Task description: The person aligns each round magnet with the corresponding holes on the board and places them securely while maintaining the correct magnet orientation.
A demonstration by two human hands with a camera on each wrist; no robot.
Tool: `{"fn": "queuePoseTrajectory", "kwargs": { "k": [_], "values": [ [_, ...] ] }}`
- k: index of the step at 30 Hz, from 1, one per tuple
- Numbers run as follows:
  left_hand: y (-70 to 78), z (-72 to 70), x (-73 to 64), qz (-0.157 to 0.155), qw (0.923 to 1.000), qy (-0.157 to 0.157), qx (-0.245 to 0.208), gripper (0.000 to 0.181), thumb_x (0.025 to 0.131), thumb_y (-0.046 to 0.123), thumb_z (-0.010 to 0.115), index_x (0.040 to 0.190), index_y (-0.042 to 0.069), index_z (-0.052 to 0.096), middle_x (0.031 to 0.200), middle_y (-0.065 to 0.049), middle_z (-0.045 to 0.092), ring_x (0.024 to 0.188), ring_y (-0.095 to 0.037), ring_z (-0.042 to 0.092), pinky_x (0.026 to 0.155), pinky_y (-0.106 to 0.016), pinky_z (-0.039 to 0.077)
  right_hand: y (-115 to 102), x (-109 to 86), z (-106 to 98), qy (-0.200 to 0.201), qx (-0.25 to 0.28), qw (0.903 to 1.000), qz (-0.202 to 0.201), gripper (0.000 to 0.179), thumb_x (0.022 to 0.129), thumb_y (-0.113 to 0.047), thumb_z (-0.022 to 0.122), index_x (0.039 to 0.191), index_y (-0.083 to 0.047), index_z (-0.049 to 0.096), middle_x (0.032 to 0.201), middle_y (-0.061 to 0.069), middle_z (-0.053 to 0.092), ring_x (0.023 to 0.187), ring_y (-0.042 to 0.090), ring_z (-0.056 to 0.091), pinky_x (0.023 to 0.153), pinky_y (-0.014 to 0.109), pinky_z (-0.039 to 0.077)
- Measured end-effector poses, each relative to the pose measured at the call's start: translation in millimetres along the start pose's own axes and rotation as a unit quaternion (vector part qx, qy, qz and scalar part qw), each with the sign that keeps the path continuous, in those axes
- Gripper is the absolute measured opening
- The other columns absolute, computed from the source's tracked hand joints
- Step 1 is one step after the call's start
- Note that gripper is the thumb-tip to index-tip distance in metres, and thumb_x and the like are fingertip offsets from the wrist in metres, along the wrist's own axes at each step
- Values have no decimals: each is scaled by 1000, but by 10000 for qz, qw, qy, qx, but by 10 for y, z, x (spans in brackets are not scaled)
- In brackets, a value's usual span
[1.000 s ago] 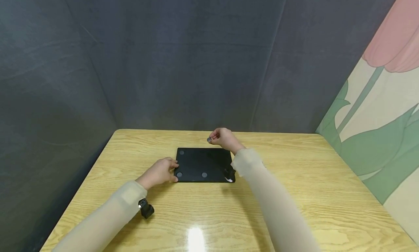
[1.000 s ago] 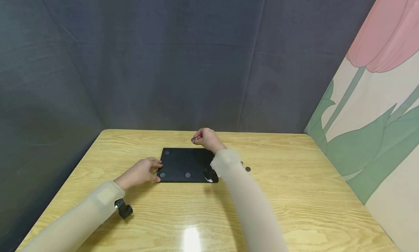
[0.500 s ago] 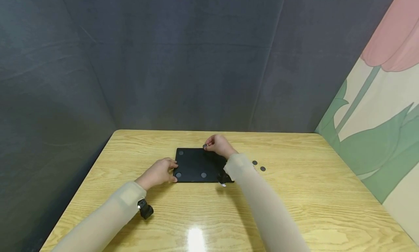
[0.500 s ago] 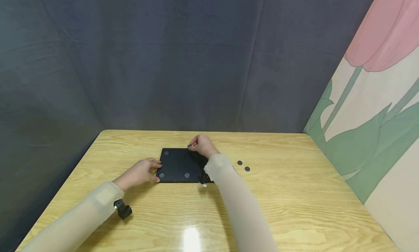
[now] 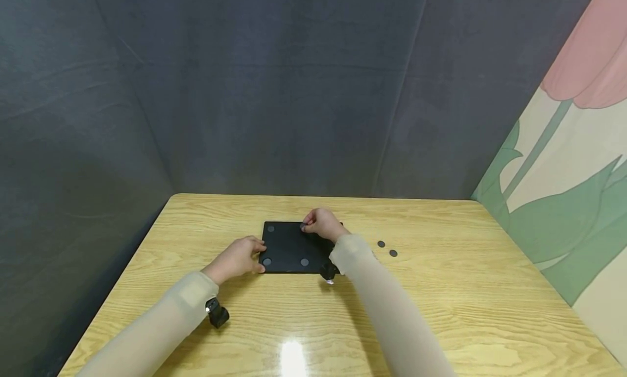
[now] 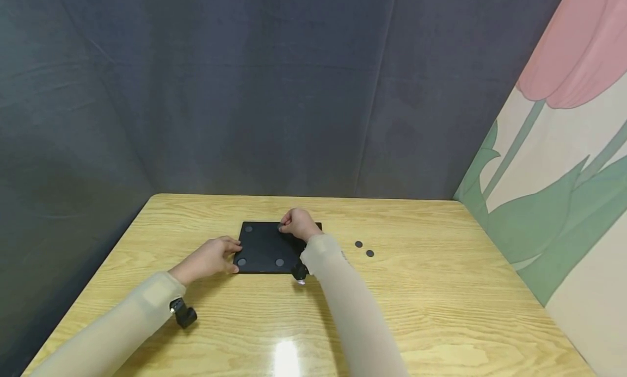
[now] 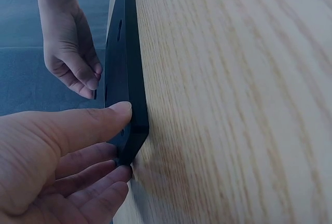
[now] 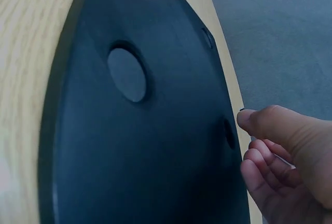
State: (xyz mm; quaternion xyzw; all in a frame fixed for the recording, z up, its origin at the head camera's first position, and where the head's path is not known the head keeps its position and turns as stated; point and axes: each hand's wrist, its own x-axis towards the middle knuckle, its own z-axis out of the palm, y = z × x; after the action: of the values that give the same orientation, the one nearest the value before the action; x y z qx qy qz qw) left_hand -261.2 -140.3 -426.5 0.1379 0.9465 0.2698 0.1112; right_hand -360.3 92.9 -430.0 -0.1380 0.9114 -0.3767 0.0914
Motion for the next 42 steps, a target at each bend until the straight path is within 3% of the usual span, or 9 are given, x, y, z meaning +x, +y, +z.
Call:
{"fn": "queuePoseTrajectory", "kwargs": {
  "k": [42],
  "values": [
    [17, 1, -15, 10, 10000, -15, 0, 54, 73, 16, 79, 121, 0, 60, 133, -11, 49, 123, -32, 43, 99, -44, 38, 0, -3, 43, -110, -251, 9991, 317, 11, 79, -10, 73, 87, -4, 67, 80, 2, 64, 69, 10, 53, 64, 21, 44]
  ]
}}
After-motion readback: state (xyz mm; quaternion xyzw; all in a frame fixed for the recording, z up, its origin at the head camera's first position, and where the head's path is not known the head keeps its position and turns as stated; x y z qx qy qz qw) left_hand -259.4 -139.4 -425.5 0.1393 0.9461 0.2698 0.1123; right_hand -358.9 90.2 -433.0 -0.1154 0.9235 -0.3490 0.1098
